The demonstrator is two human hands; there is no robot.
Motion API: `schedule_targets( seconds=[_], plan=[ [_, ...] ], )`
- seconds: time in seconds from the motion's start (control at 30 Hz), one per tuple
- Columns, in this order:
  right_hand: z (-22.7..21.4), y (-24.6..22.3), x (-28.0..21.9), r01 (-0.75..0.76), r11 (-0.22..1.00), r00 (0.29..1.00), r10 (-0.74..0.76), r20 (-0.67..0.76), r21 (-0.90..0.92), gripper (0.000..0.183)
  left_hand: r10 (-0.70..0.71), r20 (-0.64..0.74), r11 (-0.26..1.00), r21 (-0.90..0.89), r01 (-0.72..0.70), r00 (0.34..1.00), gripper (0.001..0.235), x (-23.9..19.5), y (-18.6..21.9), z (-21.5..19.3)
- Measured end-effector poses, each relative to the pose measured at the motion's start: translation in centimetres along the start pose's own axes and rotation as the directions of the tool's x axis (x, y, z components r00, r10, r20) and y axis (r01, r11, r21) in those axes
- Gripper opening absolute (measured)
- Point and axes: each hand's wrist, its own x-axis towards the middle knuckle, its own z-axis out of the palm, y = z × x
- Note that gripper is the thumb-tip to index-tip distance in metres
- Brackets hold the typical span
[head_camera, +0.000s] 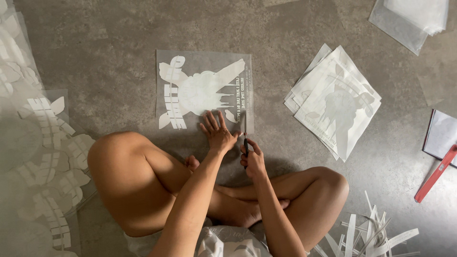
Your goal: The person sits on the floor and uses scissors to cut out white sticker designs from a transparent sheet. They trim the edges of the designs and separate them from the backing material, placing the cut pieces aside.
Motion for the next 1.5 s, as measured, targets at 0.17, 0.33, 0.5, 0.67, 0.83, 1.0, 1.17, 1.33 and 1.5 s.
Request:
schedule_targets(
  seconds=[0.17,0.33,0.5,0.67,0.83,1.0,1.17,1.33,1.5],
  plan=[
    [-0.3,-0.5,1.1,-0.005,1.000,1.000,0.005,0.002,-0.011,0.045,-0.004,0.001,1.000,0.031,0.004,1.000,0.105,0.1,0.0,0.2],
    [-0.1,-1.1,2.2,-0.008,0.999,1.000,0.008,-0.003,-0.033,0.041,-0.013,0.077,0.998,0.065,0.008,0.997,0.102,0.1,0.2,-0.4],
    [0.0,-2.2,3.3,-0.007,0.998,1.000,0.008,0.021,-0.059,0.043,-0.046,0.140,0.995,0.096,0.032,0.989,0.102,0.5,0.5,-0.5],
    [0.0,-2.9,4.1,-0.014,0.996,0.999,0.016,0.027,-0.094,0.042,-0.069,0.208,0.993,0.110,0.046,0.976,0.099,0.1,1.2,-2.2],
    [1.3,-4.6,3.5,-0.020,0.995,0.999,0.023,0.032,-0.099,0.040,-0.092,0.265,0.989,0.136,0.057,0.960,0.099,0.1,1.5,-2.9],
    [1.6,-5.3,4.8,-0.023,0.995,0.999,0.027,0.040,-0.099,0.040,-0.086,0.258,0.993,0.105,0.061,0.962,0.099,-0.2,1.8,-3.6],
    [1.9,-5.8,6.0,-0.027,0.995,0.998,0.032,0.049,-0.096,0.039,-0.066,0.239,0.995,0.083,0.047,0.969,0.099,0.2,1.5,-2.8],
    [2.9,-7.0,6.3,-0.021,0.993,0.999,0.026,0.045,-0.117,0.039,-0.073,0.241,0.995,0.087,0.054,0.968,0.099,0.3,1.5,-2.6],
    [3.5,-7.5,7.3,-0.023,0.994,0.999,0.027,0.037,-0.103,0.037,-0.070,0.202,0.993,0.110,0.048,0.977,0.101,0.5,1.3,-1.8]
  ],
)
